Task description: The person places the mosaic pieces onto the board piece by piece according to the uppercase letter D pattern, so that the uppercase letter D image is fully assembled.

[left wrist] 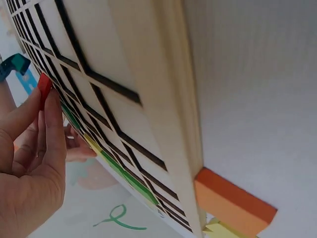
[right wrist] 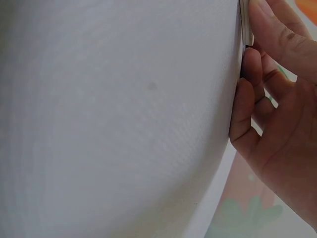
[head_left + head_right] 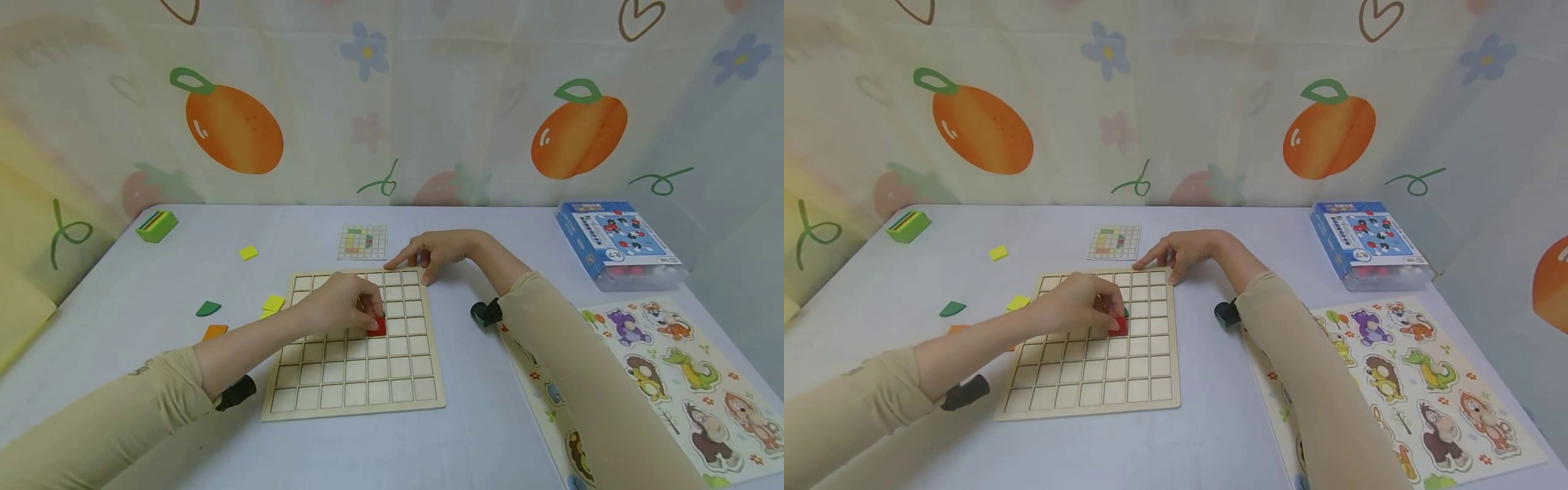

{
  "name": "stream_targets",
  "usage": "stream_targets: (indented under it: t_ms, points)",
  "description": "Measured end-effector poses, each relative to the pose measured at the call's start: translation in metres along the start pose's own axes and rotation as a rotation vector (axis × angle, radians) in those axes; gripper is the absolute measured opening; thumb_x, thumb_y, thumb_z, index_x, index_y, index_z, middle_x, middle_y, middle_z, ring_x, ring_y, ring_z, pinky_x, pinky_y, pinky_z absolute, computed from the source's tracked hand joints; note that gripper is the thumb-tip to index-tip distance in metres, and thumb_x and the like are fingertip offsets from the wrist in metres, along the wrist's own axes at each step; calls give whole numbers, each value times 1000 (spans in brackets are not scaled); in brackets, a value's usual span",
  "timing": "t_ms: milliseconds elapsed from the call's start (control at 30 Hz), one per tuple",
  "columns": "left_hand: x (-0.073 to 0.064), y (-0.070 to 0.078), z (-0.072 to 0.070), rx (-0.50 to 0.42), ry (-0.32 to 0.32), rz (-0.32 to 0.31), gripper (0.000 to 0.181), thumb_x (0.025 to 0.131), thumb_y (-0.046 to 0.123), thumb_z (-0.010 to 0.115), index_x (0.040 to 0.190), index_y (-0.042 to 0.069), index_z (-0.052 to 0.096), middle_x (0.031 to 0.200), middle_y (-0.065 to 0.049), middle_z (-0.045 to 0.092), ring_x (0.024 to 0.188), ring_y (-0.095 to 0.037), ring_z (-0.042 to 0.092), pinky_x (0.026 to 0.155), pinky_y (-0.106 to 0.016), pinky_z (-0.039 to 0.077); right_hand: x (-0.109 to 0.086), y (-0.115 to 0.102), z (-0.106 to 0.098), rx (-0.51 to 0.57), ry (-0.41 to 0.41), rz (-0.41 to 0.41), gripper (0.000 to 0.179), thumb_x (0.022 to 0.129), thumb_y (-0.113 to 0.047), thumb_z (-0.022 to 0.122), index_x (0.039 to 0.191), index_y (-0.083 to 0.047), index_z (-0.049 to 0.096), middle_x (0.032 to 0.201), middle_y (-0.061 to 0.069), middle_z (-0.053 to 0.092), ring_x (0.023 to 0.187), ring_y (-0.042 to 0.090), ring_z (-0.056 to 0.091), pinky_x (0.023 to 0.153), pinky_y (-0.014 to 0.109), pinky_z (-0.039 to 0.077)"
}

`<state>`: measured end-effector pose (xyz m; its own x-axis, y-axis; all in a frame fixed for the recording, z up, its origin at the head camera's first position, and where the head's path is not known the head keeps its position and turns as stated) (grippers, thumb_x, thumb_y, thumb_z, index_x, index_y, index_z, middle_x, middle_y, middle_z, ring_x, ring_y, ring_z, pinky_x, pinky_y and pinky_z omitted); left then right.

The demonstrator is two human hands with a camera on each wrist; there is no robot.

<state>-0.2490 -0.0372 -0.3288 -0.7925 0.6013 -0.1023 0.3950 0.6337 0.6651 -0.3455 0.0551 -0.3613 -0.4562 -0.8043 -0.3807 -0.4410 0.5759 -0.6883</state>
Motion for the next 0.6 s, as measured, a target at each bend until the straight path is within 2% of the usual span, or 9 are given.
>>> stream_targets:
  t_ms: [100, 267, 600]
  points:
    - [-1, 3, 1, 25, 17, -8, 11, 78, 3, 80, 80, 8, 70, 74, -1, 70, 70, -7, 60, 69, -22, 50, 0, 1, 0, 4, -1, -4, 73, 75, -7, 81, 142, -17, 53, 114, 10, 53, 82, 15, 43, 73, 22, 35]
    - [-3, 9, 0, 86, 42, 18, 11, 77, 4, 81, 78, 9, 71, 76, 0, 73, 69, -5, 62, 69, -22, 51, 1, 3, 0, -10, -3, -2, 74, 75, -6, 80, 142, -18, 53, 117, 11, 54, 82, 15, 44, 73, 23, 36]
    - [-1, 8, -1, 133, 55, 25, 8, 77, 8, 82, 74, 11, 75, 78, 2, 76, 74, -5, 65, 74, -25, 53, 1, 3, 0, -20, -5, -19, 74, 75, -7, 80, 142, -19, 53, 118, 12, 54, 81, 16, 44, 72, 23, 36]
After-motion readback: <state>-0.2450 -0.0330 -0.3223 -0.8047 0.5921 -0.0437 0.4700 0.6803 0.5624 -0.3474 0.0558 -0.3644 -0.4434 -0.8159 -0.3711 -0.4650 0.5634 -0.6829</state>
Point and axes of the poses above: each hand's wrist, its own x-axis towards the middle knuckle, its own z-axis out of the palm, y = z × x, the point moved 10 cm from there along x, towards the middle knuckle
